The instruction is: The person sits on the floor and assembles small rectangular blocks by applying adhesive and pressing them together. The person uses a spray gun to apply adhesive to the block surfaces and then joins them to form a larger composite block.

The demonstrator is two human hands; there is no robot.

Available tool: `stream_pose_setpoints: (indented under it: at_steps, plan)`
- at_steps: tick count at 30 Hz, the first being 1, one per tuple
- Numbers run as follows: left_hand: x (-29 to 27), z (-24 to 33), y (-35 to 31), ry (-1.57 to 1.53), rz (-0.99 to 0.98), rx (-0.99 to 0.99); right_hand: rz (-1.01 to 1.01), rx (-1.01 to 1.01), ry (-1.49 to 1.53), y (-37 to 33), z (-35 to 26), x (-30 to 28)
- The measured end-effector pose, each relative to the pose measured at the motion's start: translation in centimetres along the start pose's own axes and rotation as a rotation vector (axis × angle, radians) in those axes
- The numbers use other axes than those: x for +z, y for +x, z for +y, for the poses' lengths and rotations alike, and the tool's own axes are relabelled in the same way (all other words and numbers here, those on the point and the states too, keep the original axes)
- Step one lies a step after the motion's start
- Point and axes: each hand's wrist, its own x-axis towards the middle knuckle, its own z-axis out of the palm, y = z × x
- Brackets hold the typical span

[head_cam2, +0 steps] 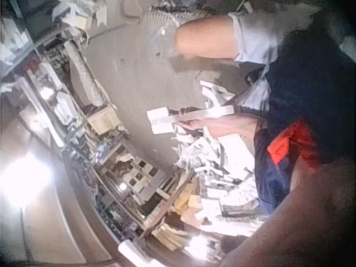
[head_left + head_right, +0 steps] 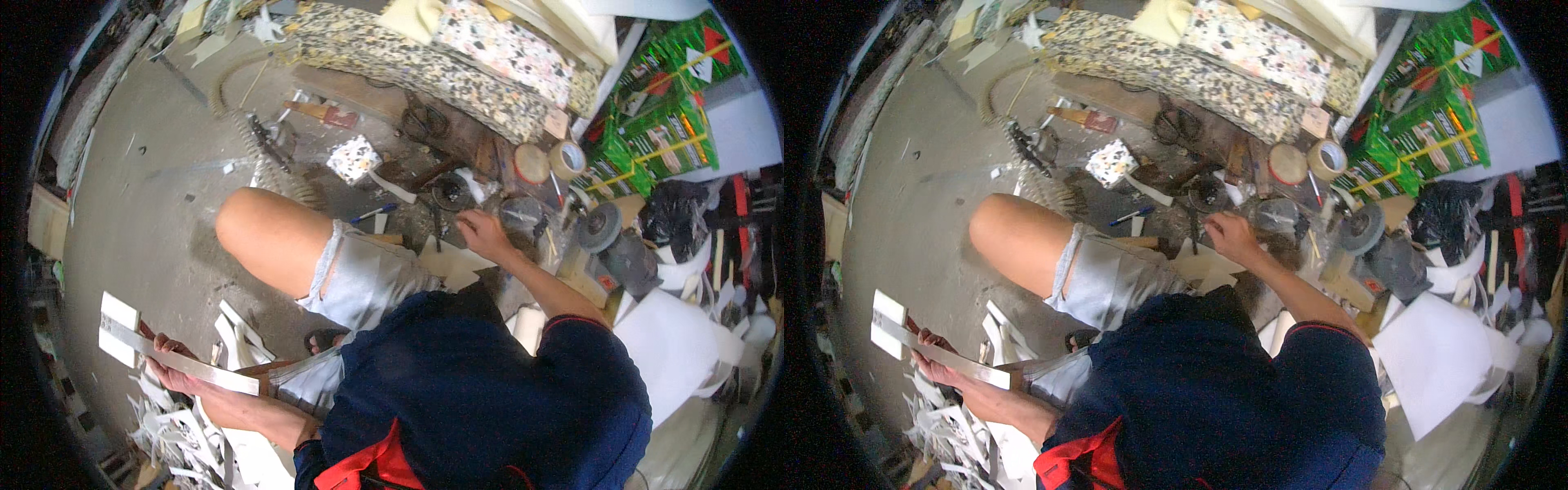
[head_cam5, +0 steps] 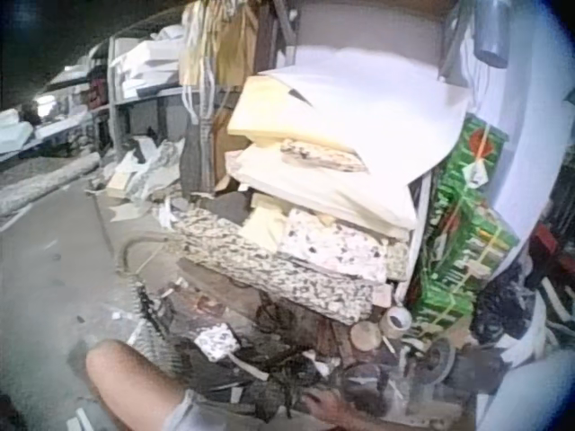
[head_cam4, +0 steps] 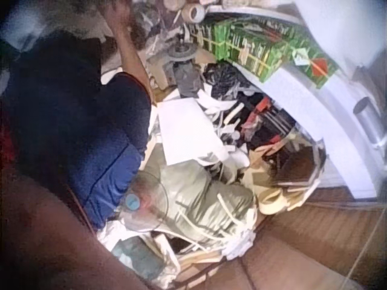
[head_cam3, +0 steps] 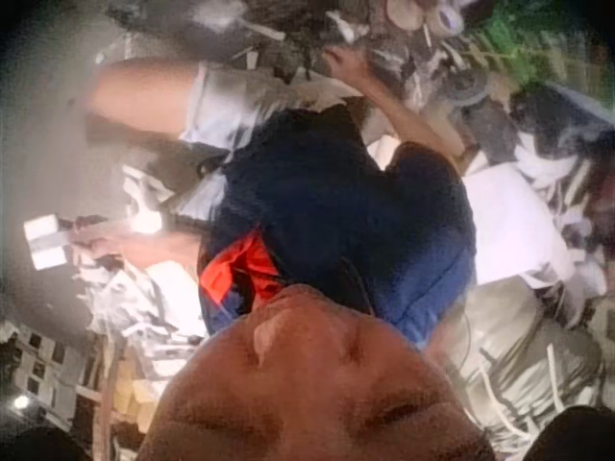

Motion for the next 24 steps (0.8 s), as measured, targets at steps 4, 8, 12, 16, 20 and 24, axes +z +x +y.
stream_pose_setpoints:
  at_steps: [4, 8, 12, 16, 20, 24]
  plan:
    - [-3.0, 3.1, -2.5, 0.068, 0.161, 0.054, -0.091, -0.166, -0.039, 8.1, -2.8, 4.8]
    - [2.8, -1.5, -1.7, -0.044, 0.16, 0.065, -0.101, -0.307, -0.258, 19.9, -3.1, 11.6]
    - [4.7, -0.5, -5.6, 0.146, 0.294, 0.166, -0.451, -0.339, -0.702, 26.6, -7.1, 15.6]
    - [2.3, 1.9, -10.7, 0.398, 0.457, 0.194, -0.609, -0.366, -0.925, 29.2, -7.5, 17.4]
    - [8.4, -3.5, -7.8, 0.56, 0.709, 0.337, -0.48, -0.255, -0.613, 29.6, -9.0, 16.1]
    - [12.1, -6.8, -4.7, 0.751, 0.768, 0.316, -0.315, -0.253, 0.081, 29.3, -11.3, 10.8]
